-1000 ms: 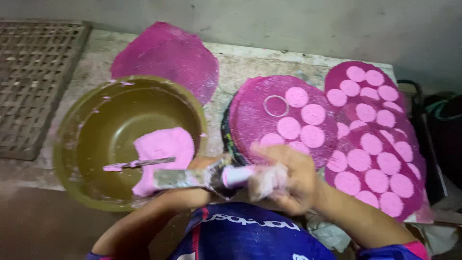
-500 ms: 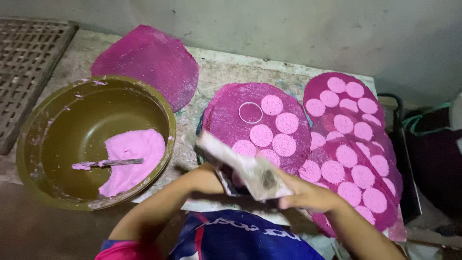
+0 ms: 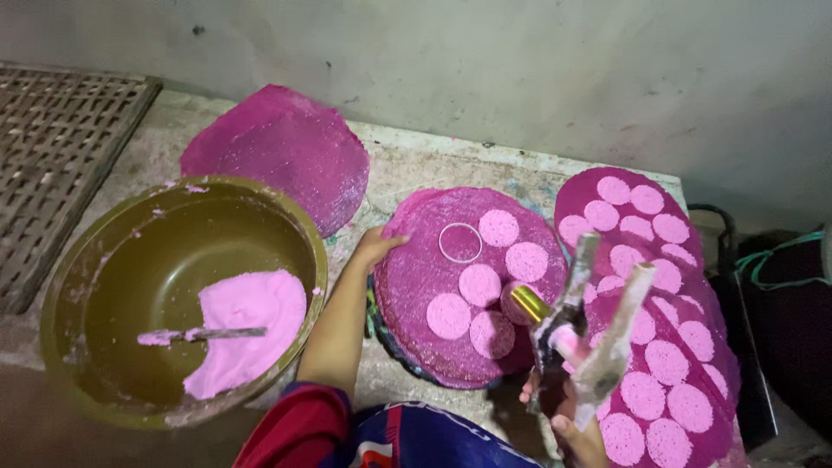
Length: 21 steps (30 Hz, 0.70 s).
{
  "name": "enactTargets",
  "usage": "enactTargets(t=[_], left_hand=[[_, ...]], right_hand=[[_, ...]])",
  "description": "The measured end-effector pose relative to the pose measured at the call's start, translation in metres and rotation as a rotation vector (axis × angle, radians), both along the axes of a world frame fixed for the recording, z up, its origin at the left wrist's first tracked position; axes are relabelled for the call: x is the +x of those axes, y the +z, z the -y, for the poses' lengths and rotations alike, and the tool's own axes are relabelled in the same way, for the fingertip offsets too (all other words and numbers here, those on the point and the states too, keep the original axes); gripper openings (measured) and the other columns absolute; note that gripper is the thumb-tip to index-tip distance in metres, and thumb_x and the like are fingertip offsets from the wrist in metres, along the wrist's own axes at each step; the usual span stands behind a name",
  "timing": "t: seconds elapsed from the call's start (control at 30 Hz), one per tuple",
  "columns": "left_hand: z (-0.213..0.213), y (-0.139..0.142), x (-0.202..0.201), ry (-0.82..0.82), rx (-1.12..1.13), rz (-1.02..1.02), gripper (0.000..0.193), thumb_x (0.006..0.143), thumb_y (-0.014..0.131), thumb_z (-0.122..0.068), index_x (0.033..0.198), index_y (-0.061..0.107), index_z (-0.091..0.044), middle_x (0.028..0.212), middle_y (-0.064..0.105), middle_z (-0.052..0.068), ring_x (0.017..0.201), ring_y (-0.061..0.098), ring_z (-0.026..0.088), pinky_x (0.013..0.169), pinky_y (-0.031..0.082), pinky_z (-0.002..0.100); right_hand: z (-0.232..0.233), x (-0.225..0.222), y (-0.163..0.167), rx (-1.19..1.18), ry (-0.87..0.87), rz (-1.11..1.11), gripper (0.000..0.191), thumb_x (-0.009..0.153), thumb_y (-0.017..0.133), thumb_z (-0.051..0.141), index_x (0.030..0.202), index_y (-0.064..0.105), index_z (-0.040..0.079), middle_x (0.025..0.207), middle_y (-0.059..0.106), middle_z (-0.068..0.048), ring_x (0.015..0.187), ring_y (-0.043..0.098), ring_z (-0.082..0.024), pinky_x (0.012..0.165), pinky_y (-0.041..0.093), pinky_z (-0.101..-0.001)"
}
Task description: The person fills a wooden hand press with pink batter from a large bowl and squeezes it to deposit round batter discs onto round pink mats. When a mat is filled, the person stacks it with others and moves the stack to a slatted drying rack, then resumes pressing more discs.
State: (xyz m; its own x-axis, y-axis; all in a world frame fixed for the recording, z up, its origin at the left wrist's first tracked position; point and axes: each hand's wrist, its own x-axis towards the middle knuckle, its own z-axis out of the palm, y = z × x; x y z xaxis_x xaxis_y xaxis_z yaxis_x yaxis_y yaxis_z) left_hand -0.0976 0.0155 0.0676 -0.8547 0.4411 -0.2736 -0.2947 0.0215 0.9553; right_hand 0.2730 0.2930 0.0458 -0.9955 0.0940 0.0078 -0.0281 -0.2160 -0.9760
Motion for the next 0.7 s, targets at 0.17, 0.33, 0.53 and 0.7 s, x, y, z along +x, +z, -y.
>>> enactTargets(t=[0.17,0.33,0.53,0.7], left_hand=[[0.005,-0.019,0.027,0.283,-0.057,0.128,0.042,0.085,0.079,-0.015,0.123,0.066,-0.001,0.108,0.075,0.012,0.092,0.07,0.023,0.085,0.057,0.04],[0.012,-0.051,0.094,0.405,0.069,0.028,0.04,0.09,0.073,-0.012,0.129,0.063,-0.004,0.12,0.073,0.01,0.105,0.068,0.021,0.095,0.053,0.037],[0.021,-0.077,0.184,0.268,0.038,0.185,0.064,0.086,0.073,-0.012,0.144,0.046,-0.003,0.128,0.064,0.013,0.106,0.062,0.025,0.093,0.05,0.042],[0.021,-0.08,0.186,0.475,-0.007,0.013,0.092,0.077,0.079,-0.009,0.149,0.022,-0.003,0.144,0.042,0.018,0.128,0.05,0.027,0.11,0.04,0.041]], right_hand=[[0.011,0.001,0.003,-0.14,-0.132,0.014,0.096,0.08,0.075,0.048,0.148,0.036,-0.007,0.125,0.06,-0.026,0.115,0.061,-0.036,0.1,0.046,-0.0475],[0.023,-0.014,0.023,-0.099,-0.121,0.046,0.093,0.082,0.072,0.049,0.146,0.037,-0.009,0.129,0.061,-0.026,0.12,0.062,-0.036,0.106,0.045,-0.0466],[0.042,-0.028,0.033,-0.145,-0.072,0.048,0.094,0.084,0.073,0.048,0.149,0.036,-0.008,0.13,0.059,-0.025,0.119,0.061,-0.035,0.106,0.045,-0.0482],[0.048,-0.024,0.026,-0.172,-0.062,0.078,0.094,0.083,0.075,0.048,0.149,0.037,-0.007,0.13,0.059,-0.024,0.12,0.061,-0.035,0.105,0.046,-0.048]])
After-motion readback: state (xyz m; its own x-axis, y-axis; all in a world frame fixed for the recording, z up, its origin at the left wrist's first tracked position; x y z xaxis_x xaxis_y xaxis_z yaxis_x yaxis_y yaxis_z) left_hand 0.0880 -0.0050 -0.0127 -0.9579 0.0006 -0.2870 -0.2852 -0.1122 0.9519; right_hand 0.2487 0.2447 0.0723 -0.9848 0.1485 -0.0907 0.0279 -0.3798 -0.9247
